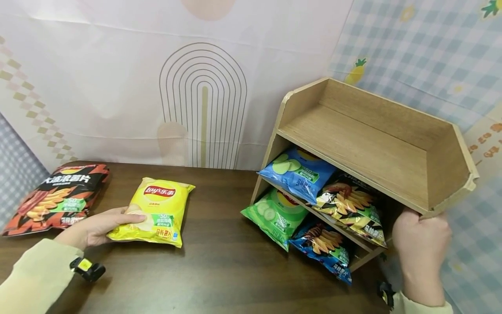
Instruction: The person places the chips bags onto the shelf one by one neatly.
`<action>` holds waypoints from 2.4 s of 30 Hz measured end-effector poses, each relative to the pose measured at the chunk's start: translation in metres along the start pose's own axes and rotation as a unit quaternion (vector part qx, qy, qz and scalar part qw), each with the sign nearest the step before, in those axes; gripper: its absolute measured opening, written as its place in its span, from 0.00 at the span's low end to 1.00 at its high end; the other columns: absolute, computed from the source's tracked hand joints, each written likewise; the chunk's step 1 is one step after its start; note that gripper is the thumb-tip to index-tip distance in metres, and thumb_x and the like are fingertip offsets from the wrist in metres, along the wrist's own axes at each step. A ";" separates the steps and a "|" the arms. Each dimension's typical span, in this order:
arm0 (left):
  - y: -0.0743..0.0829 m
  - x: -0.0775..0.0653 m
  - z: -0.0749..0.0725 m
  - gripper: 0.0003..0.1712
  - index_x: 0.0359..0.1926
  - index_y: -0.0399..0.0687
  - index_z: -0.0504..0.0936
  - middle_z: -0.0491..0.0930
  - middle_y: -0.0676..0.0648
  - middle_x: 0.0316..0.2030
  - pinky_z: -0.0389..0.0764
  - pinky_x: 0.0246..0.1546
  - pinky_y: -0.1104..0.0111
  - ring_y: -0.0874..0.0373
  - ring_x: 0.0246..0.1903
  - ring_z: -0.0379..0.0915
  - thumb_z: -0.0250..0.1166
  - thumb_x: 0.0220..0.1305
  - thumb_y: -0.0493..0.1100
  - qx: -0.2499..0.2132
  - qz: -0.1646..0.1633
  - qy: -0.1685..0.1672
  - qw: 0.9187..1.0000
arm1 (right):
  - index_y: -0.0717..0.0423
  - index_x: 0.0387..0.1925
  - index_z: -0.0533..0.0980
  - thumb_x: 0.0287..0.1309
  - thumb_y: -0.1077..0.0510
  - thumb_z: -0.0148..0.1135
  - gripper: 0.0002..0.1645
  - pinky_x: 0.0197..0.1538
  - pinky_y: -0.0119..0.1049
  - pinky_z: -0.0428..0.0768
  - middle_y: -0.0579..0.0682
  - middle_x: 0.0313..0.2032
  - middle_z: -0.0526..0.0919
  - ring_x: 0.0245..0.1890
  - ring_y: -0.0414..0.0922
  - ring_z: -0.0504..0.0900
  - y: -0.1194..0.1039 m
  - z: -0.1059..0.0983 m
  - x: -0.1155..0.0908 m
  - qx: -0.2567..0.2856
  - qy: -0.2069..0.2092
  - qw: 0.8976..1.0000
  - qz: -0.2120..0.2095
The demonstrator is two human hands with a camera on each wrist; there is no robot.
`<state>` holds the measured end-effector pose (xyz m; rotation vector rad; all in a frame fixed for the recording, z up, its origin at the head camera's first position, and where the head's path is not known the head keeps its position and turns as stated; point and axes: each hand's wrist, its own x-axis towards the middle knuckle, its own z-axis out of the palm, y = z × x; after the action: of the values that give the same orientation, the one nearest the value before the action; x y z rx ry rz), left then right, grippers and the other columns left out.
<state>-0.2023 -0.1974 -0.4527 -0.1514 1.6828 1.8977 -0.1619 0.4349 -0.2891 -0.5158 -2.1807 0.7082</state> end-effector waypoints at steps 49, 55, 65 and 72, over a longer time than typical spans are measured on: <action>0.026 -0.002 0.043 0.39 0.70 0.45 0.47 0.76 0.38 0.51 0.80 0.45 0.59 0.49 0.45 0.79 0.61 0.69 0.45 0.007 0.120 -0.026 0.992 | 0.73 0.26 0.70 0.50 0.63 0.43 0.14 0.25 0.65 0.55 0.81 0.30 0.72 0.28 0.78 0.65 0.003 0.006 -0.003 -0.024 0.037 0.998 -0.044; 0.039 -0.006 0.061 0.37 0.70 0.44 0.50 0.76 0.37 0.51 0.81 0.43 0.60 0.49 0.44 0.79 0.61 0.69 0.44 0.025 0.157 -0.043 0.986 | 0.74 0.27 0.71 0.51 0.63 0.43 0.15 0.26 0.65 0.55 0.81 0.31 0.72 0.29 0.78 0.65 0.003 0.007 -0.004 -0.024 0.039 0.998 -0.048; 0.061 -0.009 0.091 0.30 0.65 0.46 0.57 0.76 0.35 0.51 0.82 0.42 0.59 0.48 0.43 0.80 0.60 0.69 0.43 0.037 0.202 -0.070 0.976 | 0.74 0.28 0.71 0.51 0.62 0.43 0.15 0.26 0.66 0.57 0.82 0.32 0.72 0.31 0.79 0.66 0.003 0.005 -0.005 -0.021 0.025 0.999 -0.027; 0.080 -0.009 0.120 0.30 0.65 0.47 0.58 0.76 0.34 0.51 0.82 0.42 0.59 0.46 0.44 0.80 0.62 0.68 0.42 0.023 0.228 -0.104 0.968 | 0.73 0.25 0.69 0.50 0.63 0.42 0.14 0.23 0.64 0.56 0.81 0.29 0.71 0.27 0.78 0.66 0.005 0.004 -0.006 -0.029 0.025 0.999 -0.031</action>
<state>-0.1995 -0.0902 -0.3559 0.4766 1.7172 2.1041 -0.1610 0.4338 -0.2974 -0.4872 -2.1667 0.5945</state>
